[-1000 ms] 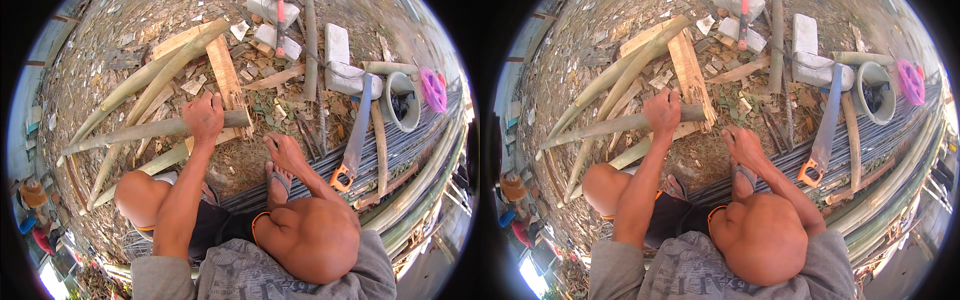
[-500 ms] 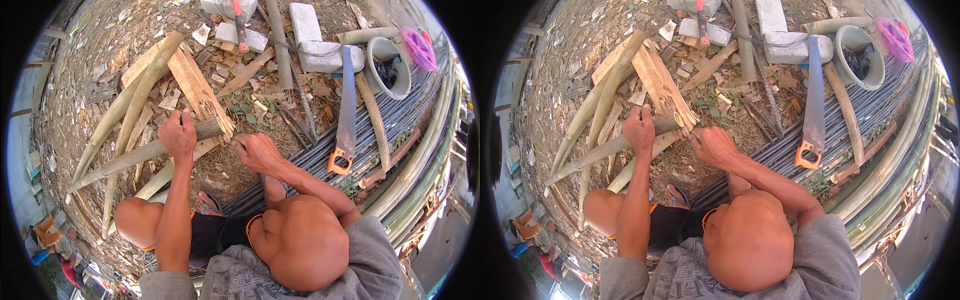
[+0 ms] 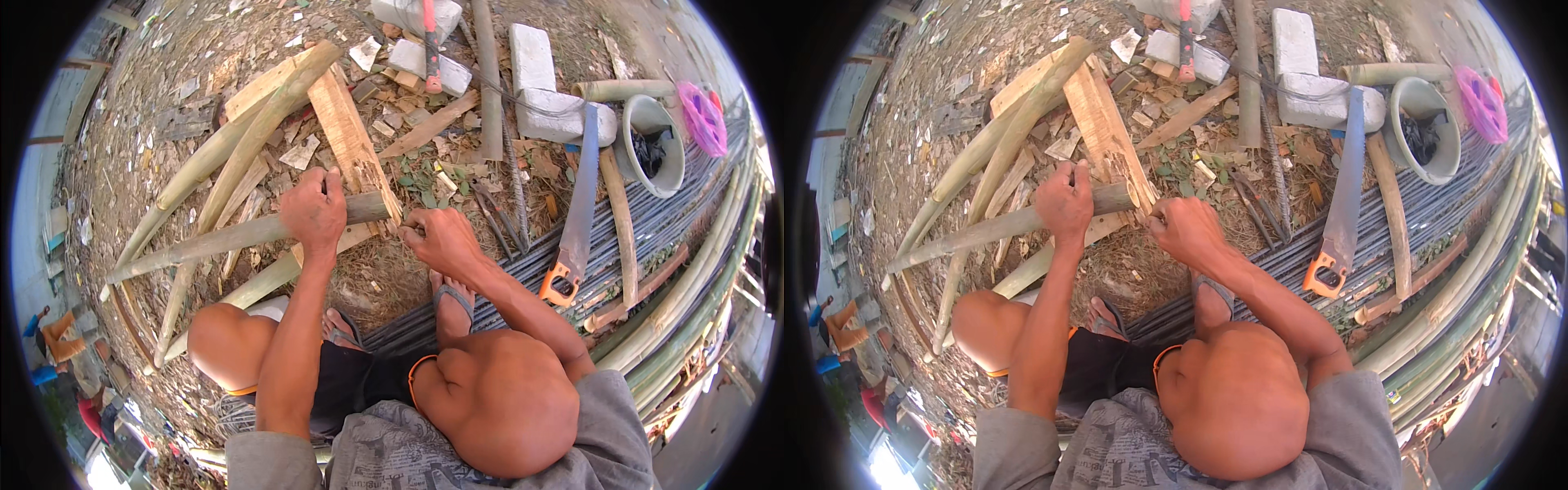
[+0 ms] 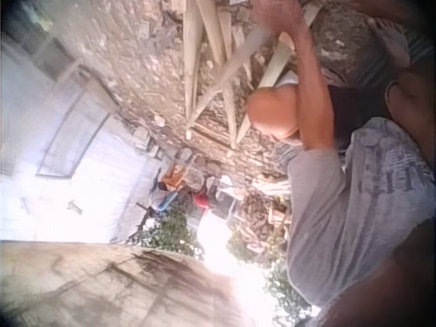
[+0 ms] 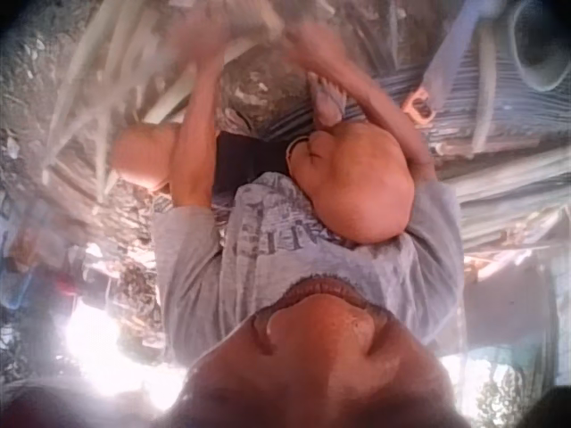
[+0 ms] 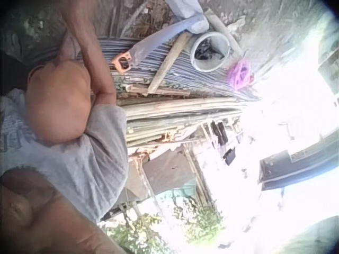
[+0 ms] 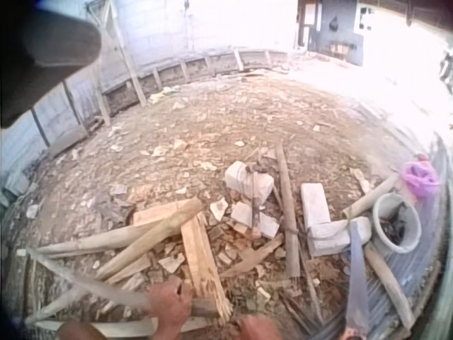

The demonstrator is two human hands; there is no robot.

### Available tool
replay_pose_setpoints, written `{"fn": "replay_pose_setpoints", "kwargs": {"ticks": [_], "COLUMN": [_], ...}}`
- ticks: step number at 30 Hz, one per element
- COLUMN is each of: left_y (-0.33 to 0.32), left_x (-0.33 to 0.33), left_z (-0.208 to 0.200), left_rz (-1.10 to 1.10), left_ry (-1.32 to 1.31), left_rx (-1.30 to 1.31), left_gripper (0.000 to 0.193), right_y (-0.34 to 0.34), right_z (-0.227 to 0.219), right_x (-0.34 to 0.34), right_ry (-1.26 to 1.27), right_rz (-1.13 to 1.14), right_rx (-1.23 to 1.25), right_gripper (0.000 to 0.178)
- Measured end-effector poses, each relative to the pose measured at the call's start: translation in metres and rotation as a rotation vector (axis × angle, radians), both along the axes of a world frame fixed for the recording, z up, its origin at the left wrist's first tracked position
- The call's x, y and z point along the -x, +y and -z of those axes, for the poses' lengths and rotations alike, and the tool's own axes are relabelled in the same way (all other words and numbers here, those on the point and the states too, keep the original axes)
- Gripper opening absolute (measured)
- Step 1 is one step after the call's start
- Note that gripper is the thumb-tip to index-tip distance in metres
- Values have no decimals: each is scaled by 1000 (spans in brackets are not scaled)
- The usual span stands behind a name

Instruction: The person builds a structure using bamboo poles, first using a handsaw to cut a pole, then using pliers and wire to secure the poles together at an intersection.

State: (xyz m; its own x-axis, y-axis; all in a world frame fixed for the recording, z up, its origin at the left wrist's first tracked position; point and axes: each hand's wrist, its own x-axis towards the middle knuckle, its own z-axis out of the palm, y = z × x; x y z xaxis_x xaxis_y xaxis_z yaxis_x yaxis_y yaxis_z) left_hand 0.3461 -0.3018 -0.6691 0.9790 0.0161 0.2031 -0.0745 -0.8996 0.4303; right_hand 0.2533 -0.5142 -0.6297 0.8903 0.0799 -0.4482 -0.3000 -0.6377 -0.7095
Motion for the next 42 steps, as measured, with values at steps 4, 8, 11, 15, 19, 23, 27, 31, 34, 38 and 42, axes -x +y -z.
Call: {"fn": "replay_pose_setpoints", "kwargs": {"ticks": [4, 8, 11, 15, 19, 23, 27, 31, 34, 38, 42], "left_y": [-2, -2, 4, 1, 5, -1, -3, -7, -11, -5, 5], "left_x": [0, 2, 2, 3, 10, 20, 20, 22, 26, 24, 24], "left_z": [-8, -12, -15, -17, -18, -19, -17, -9, -7, -7, -6], "left_rz": [72, 66, 52, 47, 39, 43, 47, 34, 34, 15, 2], "left_ry": [-79, -74, 7, 23, 10, 5, -66, -45, -105, -85, -65], "left_rx": [16, 1, 66, 113, 128, 92, 93, 36, 28, -8, -38], "left_gripper": [36, 32, 35, 33, 30, 31, 31, 32, 31, 31, 33], "right_y": [1, -15, -3, 14, 27, 26, 25, 25, 21, -1, -26], "right_z": [-13, -5, -11, -2, 29, 41, 34, 27, 22, -6, -2], "right_x": [-2, 4, -3, -14, -3, -6, -3, 7, 7, -8, -59], "right_ry": [-120, -172, -154, -53, -131, -260, -293, -148, -107, 117, -173], "right_rz": [-157, -204, -143, -150, -52, -20, -42, -66, -82, -245, -239], "right_rx": [168, 238, 157, 138, 164, 94, 105, 192, 194, 155, 8], "right_gripper": [24, 32, 55, 78, 78, 66, 67, 73, 77, 78, 83]}}
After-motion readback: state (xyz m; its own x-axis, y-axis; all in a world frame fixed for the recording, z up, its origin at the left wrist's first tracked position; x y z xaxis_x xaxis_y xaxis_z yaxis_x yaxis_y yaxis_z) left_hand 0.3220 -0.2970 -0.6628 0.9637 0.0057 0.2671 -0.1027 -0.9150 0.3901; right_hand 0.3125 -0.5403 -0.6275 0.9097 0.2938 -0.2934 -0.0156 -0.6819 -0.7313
